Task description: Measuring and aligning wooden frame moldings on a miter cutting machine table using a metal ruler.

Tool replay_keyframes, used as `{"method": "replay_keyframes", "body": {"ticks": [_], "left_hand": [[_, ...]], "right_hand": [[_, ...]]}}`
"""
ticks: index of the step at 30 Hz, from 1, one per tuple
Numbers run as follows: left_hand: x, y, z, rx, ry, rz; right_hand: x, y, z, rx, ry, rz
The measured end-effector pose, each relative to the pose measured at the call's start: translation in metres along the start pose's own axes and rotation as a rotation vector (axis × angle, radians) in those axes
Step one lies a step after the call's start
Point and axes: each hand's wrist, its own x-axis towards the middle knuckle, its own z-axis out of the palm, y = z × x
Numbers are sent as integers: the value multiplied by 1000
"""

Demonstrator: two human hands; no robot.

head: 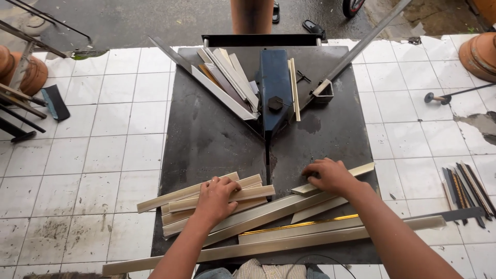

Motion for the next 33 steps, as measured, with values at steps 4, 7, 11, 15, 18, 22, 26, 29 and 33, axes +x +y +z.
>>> {"method": "replay_keyframes", "body": {"ticks": [4, 7, 11, 15, 18, 22, 26, 29, 33], "left_hand": [[2, -1, 7, 3, 30, -2], [2, -4, 6, 0, 80, -23], [3, -7, 2, -3, 130, -88], [8, -11, 22, -32, 245, -57], [-5, 5, 16, -129, 317, 57], [-19, 22, 12, -175, 340, 196], [-22, 26, 23, -126, 383, 402], [-23, 26, 27, -57, 235, 358], [-31, 28, 18, -33, -44, 221]], "right_hand": [[4, -18, 13, 22, -6, -92], [-6, -40, 18, 19, -31, -224], [-3, -49, 43, -196, 4, -454], [1, -55, 58, -287, 99, -378], [7, -55, 66, -262, 117, -366], [5, -59, 59, -268, 121, -373], [-5, -63, 45, -130, 101, -436], [-14, -64, 38, -23, 143, -436], [-30, -65, 38, 25, 83, -394]]}}
